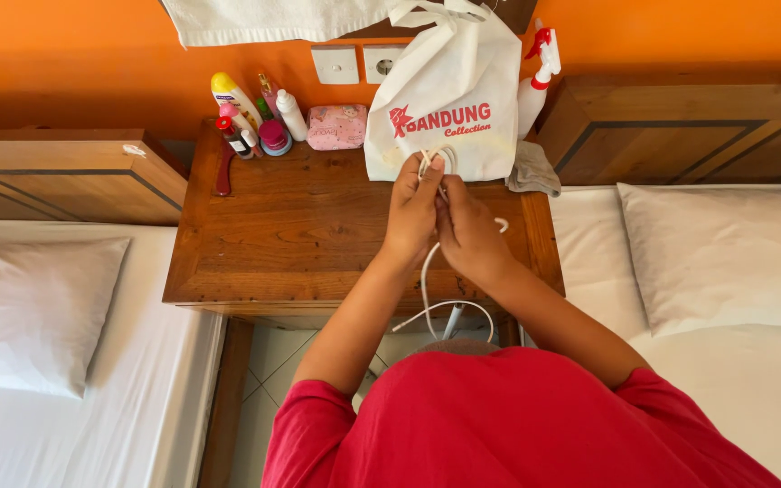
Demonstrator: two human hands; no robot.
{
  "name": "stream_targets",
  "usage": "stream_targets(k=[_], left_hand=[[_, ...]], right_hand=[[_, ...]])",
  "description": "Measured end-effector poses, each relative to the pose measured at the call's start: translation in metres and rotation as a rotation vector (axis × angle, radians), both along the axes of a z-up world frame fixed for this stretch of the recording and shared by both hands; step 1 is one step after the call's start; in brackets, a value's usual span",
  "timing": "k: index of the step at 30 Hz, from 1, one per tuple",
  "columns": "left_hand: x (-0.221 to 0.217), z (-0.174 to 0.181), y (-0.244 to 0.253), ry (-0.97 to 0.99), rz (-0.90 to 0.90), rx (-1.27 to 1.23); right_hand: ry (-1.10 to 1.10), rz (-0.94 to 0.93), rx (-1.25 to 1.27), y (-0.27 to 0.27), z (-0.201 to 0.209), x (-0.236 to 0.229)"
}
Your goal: The person mops the floor between two beds by first sweeping the area with a broom, then mopping with a mop held in both hands.
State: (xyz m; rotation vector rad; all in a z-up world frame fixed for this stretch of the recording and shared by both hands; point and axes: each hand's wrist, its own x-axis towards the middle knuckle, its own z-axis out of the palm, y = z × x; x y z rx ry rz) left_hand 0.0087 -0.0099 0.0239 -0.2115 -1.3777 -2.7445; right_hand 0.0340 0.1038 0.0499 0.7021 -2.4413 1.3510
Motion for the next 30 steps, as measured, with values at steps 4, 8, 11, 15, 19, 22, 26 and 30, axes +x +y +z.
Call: stream_targets(k=[4, 8, 11, 15, 19, 22, 26, 30], left_hand=[[0.004, 0.009, -0.013, -0.137, 0.150, -0.237], [0.005, 0.034, -0.033, 0.060, 0.111, 0.181], [0.004, 0.028, -0.052, 0.108, -0.078, 0.445], [0.013, 0.036, -0.080, 0.158, -0.184, 0.408], [0.022, 0.046, -0.084, 0.067, -0.303, 0.225], [0.025, 0.054, -0.074, 0.060, -0.310, -0.239], [0.028, 0.059, -0.046, 0.266, -0.011, -0.838], [0.017, 0.037, -0.022, 0.363, 0.332, -0.851]], right_hand=[[-0.070, 0.044, 0.014, 0.012, -0.030, 0.002], [-0.560, 0.583, -0.222, 0.036, -0.066, -0.007], [-0.917, 0.749, -0.339, 0.053, -0.078, -0.013], [-1.128, 1.087, -0.900, 0.068, -0.065, -0.018], [-1.056, 0.811, -0.982, 0.086, -0.030, -0.034], [-1.078, 0.852, -1.044, 0.102, -0.027, -0.059], [-1.171, 0.737, -0.915, 0.083, 0.007, -0.061], [-0.800, 0.370, -0.573, 0.032, 0.023, -0.036]])
